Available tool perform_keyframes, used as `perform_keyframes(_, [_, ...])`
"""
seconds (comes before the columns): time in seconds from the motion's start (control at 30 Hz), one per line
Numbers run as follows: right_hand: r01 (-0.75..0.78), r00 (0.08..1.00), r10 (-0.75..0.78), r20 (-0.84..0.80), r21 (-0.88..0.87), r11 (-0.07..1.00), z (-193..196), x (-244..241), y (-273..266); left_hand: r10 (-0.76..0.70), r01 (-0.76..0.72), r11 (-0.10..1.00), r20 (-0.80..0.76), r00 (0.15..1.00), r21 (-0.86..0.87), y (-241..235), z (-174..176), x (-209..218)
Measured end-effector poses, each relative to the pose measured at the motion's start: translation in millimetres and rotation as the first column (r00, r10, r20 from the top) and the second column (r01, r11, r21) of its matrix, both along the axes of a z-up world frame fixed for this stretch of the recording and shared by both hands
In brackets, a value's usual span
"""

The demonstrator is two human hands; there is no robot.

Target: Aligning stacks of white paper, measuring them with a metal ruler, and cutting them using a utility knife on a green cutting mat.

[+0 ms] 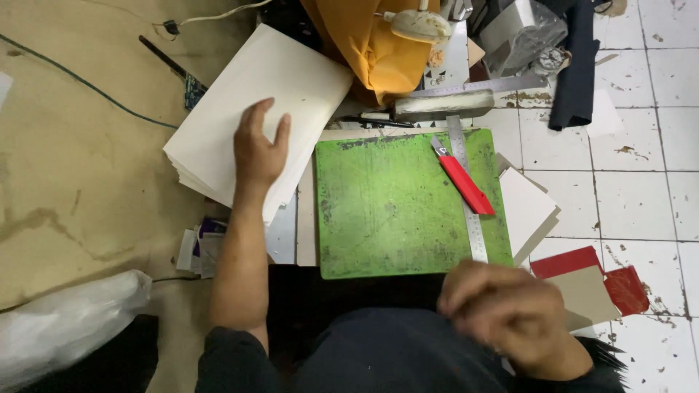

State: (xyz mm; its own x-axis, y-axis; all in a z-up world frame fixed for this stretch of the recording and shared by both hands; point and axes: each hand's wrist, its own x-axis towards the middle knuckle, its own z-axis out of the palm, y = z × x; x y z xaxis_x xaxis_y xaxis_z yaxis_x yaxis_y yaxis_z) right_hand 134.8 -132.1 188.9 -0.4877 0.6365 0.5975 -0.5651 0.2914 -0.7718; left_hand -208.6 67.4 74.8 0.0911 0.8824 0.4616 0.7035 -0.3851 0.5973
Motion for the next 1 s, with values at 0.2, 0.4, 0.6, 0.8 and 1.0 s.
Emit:
perform_keyframes(0.2, [0.630,0.074,-0.888,0.454,0.669,0.395,-121.7,31.0,59.3,0.297,-0.309,0.951,-0.289,0.910,0.002,67.3,-40.2,-90.0])
perform_keyframes(0.4, [0.500,-0.317,-0.747,0.584,0.772,0.392,-193.9,48.3,64.8,0.312,-0.458,0.855,-0.466,0.828,-0.241,99.9,-54.1,-126.9])
perform_keyframes(0.6, [0.503,-0.395,-0.676,0.622,0.762,0.408,-227.7,59.6,67.9,0.252,-0.455,0.806,-0.475,0.843,-0.380,100.7,-55.9,-138.9])
perform_keyframes(0.8, [0.567,-0.341,-0.650,0.680,0.700,0.435,-228.6,62.2,70.7,0.218,-0.362,0.805,-0.332,0.918,-0.471,80.4,-26.3,-129.0])
perform_keyframes(1.0, [0.617,-0.277,-0.617,0.737,0.629,0.474,-218.2,64.9,68.3,0.215,-0.375,0.770,-0.344,0.914,-0.516,76.3,-4.9,-127.6])
